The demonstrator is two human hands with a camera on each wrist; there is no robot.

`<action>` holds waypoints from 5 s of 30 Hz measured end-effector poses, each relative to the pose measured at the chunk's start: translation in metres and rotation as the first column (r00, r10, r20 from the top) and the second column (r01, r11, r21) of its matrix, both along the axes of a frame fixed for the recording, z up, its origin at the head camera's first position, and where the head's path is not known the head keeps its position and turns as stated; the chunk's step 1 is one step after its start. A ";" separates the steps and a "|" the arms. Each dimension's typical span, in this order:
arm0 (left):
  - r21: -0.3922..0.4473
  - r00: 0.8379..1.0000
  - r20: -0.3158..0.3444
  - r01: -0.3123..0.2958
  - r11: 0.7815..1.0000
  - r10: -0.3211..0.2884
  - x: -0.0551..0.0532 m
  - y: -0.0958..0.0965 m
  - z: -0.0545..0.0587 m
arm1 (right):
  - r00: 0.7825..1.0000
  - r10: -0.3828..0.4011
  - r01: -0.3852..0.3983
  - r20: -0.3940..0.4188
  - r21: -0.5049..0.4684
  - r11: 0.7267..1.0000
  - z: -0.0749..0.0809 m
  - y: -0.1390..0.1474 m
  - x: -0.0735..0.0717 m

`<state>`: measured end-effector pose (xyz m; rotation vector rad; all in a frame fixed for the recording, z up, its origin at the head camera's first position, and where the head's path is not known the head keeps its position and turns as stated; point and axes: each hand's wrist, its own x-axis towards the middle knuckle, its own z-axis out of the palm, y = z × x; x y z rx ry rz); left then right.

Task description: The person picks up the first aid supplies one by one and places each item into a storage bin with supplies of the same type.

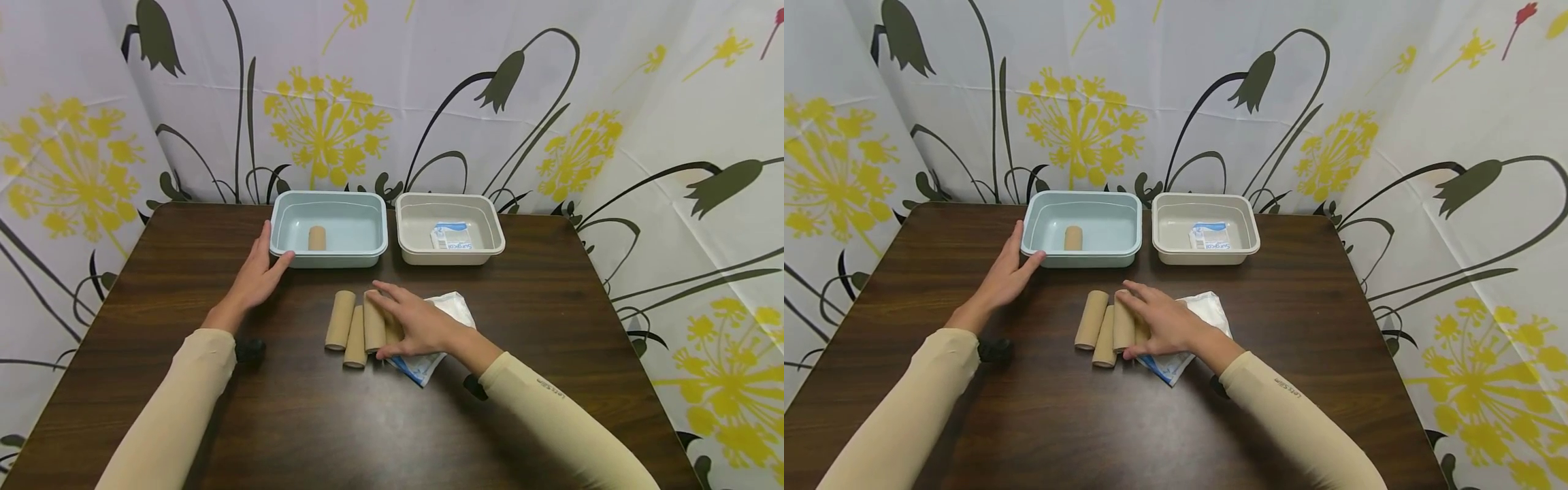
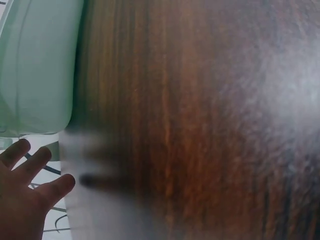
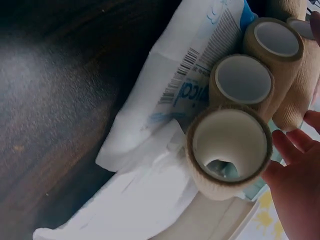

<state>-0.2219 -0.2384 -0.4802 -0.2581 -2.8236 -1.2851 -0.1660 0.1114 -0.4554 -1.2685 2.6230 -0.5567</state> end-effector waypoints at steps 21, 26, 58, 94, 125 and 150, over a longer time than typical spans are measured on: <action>0.040 1.000 0.013 -0.029 0.999 0.028 -0.001 0.006 -0.005 | 0.996 -0.083 0.082 -0.015 -0.080 0.993 0.031 -0.004 -0.015; 0.032 0.999 0.022 -0.036 0.999 0.035 -0.003 0.006 -0.007 | 0.986 -0.163 0.156 -0.046 -0.127 0.980 0.038 -0.012 -0.034; 0.019 0.997 0.054 -0.060 0.998 0.059 -0.002 0.005 -0.007 | 0.905 -0.417 0.423 0.088 -0.081 0.902 0.035 -0.055 -0.109; 0.010 0.997 0.056 -0.057 0.998 0.056 -0.001 0.006 -0.004 | 0.972 0.019 0.036 -0.236 0.225 0.974 0.001 -0.028 0.013; 0.007 0.997 0.050 -0.057 0.998 0.057 -0.002 0.006 -0.007 | 0.969 0.056 0.001 -0.241 0.227 0.974 -0.009 -0.029 0.023; 0.023 0.998 0.027 -0.058 0.998 0.057 -0.003 0.008 -0.007 | 0.973 -0.061 0.078 -0.221 0.069 0.995 0.033 -0.016 -0.008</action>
